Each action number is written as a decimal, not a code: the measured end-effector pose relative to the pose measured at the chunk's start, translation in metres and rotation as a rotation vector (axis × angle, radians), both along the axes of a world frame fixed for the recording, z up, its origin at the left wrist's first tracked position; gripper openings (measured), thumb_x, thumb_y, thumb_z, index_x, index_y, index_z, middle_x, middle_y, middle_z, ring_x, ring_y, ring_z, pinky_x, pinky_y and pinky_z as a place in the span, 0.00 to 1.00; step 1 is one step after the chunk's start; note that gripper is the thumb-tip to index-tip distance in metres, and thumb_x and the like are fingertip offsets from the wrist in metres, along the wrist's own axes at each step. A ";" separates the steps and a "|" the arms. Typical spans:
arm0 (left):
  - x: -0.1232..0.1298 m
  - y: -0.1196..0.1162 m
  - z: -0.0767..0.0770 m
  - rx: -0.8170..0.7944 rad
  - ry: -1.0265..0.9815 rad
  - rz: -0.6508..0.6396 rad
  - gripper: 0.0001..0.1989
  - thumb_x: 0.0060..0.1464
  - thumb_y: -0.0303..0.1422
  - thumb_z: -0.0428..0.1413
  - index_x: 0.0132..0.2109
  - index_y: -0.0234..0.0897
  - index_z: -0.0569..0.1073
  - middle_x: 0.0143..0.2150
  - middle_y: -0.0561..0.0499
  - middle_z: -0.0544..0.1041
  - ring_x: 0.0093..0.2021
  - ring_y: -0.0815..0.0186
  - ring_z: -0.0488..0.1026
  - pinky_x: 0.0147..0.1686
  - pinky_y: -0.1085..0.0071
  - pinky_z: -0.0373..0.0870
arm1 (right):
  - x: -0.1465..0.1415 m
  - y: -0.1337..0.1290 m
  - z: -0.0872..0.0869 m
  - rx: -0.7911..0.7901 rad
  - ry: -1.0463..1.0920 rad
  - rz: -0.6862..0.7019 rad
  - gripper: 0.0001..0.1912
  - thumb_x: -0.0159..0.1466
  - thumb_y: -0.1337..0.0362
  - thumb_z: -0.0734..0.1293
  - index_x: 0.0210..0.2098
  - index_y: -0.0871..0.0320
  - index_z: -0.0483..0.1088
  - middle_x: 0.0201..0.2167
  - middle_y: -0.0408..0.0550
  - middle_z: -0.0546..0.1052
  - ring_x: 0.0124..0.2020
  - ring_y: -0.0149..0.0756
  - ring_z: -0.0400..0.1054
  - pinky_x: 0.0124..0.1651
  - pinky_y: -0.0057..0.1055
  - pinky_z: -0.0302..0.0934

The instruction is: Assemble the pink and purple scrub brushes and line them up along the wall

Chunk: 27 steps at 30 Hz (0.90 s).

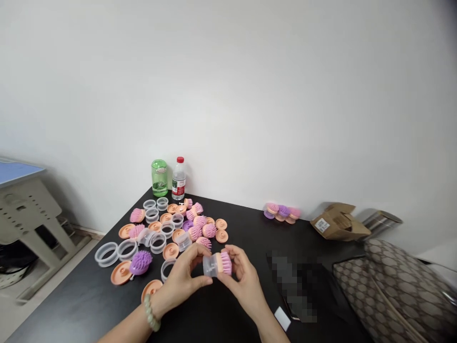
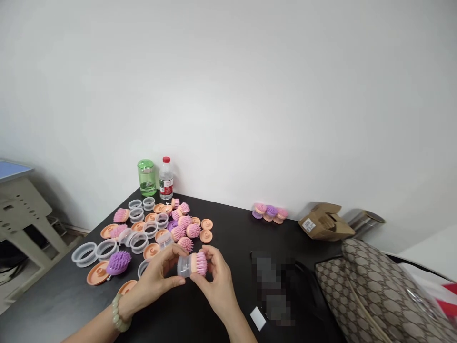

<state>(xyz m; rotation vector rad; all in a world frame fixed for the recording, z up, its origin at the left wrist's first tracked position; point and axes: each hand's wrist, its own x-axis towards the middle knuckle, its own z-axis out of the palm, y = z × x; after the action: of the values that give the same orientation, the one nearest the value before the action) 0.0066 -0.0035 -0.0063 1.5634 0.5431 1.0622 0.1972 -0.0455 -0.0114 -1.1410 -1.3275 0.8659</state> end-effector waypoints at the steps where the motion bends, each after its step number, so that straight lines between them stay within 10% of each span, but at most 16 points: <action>1: 0.000 0.000 0.000 -0.003 0.018 0.000 0.17 0.52 0.37 0.67 0.46 0.40 0.72 0.45 0.48 0.71 0.48 0.58 0.70 0.49 0.63 0.68 | 0.000 0.001 0.000 0.014 0.013 -0.011 0.25 0.52 0.67 0.75 0.49 0.53 0.70 0.46 0.50 0.76 0.47 0.43 0.75 0.49 0.37 0.72; 12: -0.009 0.000 -0.002 -0.213 0.122 0.005 0.34 0.40 0.37 0.72 0.56 0.41 0.73 0.56 0.43 0.74 0.57 0.48 0.70 0.58 0.53 0.66 | -0.002 0.001 -0.003 0.147 -0.030 0.069 0.24 0.58 0.62 0.75 0.53 0.52 0.70 0.48 0.52 0.73 0.41 0.39 0.74 0.39 0.34 0.74; 20: -0.020 0.010 0.013 -0.306 -0.172 0.265 0.35 0.33 0.37 0.75 0.50 0.39 0.73 0.49 0.46 0.74 0.52 0.52 0.71 0.49 0.64 0.71 | 0.036 0.048 -0.037 0.091 -0.464 -0.286 0.19 0.64 0.59 0.63 0.53 0.57 0.69 0.50 0.57 0.74 0.38 0.41 0.76 0.41 0.39 0.74; 27: -0.011 0.008 0.012 -0.233 -0.067 0.217 0.31 0.39 0.38 0.72 0.51 0.43 0.71 0.48 0.50 0.71 0.44 0.60 0.70 0.40 0.70 0.68 | 0.022 0.088 -0.058 0.072 -0.648 -0.351 0.20 0.56 0.62 0.70 0.48 0.58 0.73 0.44 0.57 0.76 0.47 0.56 0.70 0.51 0.52 0.67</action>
<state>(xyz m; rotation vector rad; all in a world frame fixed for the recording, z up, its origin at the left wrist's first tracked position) -0.0042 0.0044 0.0056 1.2817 0.7747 1.1649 0.2196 0.0430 -0.0691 -1.6123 -1.5814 0.1834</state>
